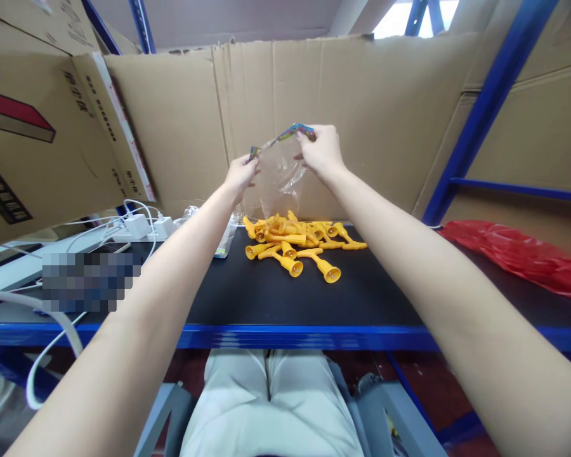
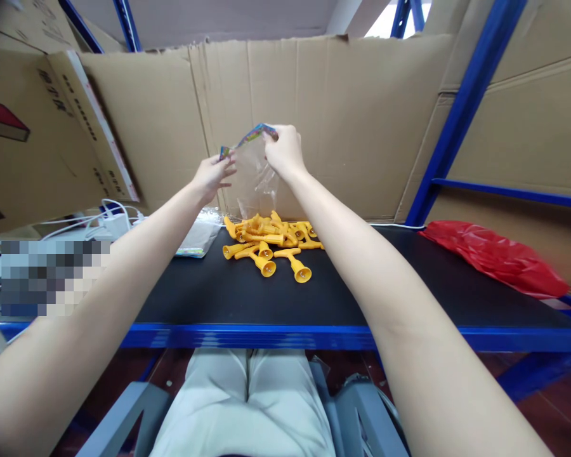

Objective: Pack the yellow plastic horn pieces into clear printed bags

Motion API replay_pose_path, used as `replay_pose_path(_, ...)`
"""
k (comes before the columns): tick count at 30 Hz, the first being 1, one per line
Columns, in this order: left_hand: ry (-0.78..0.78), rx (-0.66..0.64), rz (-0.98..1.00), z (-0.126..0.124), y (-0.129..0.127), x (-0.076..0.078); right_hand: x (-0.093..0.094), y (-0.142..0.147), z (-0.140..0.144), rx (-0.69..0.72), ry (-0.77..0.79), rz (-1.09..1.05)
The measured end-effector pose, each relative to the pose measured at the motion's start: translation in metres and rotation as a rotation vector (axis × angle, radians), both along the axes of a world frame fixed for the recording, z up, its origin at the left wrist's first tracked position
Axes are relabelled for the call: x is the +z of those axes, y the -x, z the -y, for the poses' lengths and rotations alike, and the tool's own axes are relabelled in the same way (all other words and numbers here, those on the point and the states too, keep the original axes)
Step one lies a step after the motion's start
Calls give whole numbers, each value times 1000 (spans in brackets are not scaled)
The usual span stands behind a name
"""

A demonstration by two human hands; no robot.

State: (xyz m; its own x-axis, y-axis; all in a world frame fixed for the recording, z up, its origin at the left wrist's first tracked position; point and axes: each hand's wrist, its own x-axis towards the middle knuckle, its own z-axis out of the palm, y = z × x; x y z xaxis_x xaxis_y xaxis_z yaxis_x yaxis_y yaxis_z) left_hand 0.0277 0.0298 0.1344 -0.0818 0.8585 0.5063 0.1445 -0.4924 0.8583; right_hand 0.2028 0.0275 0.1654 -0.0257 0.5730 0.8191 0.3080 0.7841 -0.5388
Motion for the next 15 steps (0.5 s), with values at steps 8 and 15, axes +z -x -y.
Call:
replay_pose_path(8,-208,-399,402,43,15,-4,-10,-20,35,127,-339,-16)
replay_pose_path(15,245,-378,538,41,24,-76,-87,-35,43,232,-140,111)
